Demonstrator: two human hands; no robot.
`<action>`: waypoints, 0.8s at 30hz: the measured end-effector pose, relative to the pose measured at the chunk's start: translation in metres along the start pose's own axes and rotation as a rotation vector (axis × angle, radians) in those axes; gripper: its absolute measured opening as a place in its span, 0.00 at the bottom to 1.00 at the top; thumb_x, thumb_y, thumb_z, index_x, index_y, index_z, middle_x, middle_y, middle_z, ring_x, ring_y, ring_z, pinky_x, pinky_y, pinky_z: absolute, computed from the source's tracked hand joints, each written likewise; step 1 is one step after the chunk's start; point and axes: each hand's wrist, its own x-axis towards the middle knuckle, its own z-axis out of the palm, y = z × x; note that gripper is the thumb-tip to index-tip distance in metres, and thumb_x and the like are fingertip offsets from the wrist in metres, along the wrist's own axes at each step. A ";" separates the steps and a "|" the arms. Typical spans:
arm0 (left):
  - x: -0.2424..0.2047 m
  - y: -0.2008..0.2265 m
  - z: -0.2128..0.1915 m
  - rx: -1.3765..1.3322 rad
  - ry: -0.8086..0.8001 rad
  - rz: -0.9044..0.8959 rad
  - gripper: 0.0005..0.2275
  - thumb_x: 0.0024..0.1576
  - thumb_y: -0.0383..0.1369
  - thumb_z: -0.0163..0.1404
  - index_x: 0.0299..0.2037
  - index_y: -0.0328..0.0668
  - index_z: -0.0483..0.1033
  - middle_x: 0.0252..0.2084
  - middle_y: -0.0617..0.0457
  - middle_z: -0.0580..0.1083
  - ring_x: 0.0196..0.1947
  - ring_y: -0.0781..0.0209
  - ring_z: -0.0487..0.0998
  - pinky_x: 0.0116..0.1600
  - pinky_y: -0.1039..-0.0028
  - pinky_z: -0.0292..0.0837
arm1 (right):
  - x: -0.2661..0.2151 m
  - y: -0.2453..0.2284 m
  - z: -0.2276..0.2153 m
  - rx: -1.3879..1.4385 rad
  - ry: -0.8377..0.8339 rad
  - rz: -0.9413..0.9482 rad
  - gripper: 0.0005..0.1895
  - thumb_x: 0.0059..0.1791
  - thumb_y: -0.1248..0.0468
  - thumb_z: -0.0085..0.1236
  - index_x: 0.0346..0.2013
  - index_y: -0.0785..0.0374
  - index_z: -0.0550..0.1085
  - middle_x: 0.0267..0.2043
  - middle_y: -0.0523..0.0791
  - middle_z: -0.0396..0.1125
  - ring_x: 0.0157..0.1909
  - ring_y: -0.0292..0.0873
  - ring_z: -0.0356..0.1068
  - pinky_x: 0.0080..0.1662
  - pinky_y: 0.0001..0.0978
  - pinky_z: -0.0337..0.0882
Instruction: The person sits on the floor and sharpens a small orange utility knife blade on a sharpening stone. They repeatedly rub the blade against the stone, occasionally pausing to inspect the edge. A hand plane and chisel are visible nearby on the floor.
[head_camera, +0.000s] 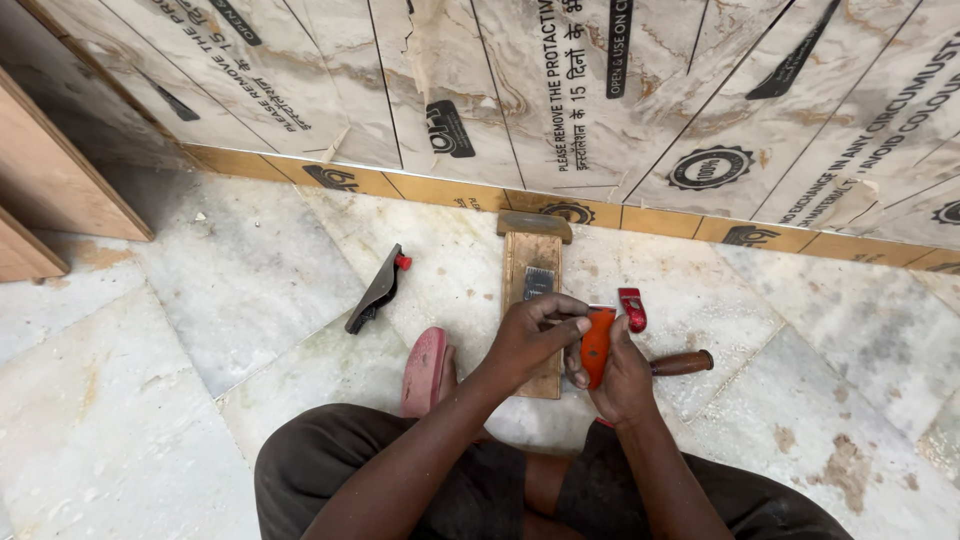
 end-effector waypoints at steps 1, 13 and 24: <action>-0.001 0.004 0.001 0.002 -0.002 0.020 0.11 0.63 0.28 0.55 0.50 0.27 0.75 0.34 0.47 0.77 0.26 0.67 0.78 0.31 0.74 0.77 | 0.000 0.000 0.001 0.004 -0.022 -0.005 0.34 0.57 0.37 0.31 0.46 0.64 0.71 0.25 0.47 0.67 0.22 0.39 0.63 0.27 0.30 0.62; -0.001 0.005 -0.001 -0.034 0.016 0.052 0.06 0.63 0.27 0.53 0.45 0.29 0.74 0.33 0.49 0.77 0.23 0.67 0.78 0.28 0.75 0.76 | 0.001 0.010 -0.005 -0.019 -0.081 -0.053 0.33 0.59 0.39 0.31 0.45 0.65 0.71 0.27 0.47 0.68 0.27 0.40 0.65 0.33 0.33 0.66; -0.002 0.011 0.001 -0.060 -0.006 0.040 0.06 0.63 0.26 0.53 0.46 0.30 0.73 0.33 0.48 0.77 0.24 0.67 0.79 0.28 0.74 0.78 | 0.001 0.012 -0.010 -0.020 -0.109 -0.068 0.31 0.59 0.40 0.33 0.47 0.65 0.71 0.28 0.47 0.68 0.28 0.40 0.66 0.33 0.33 0.67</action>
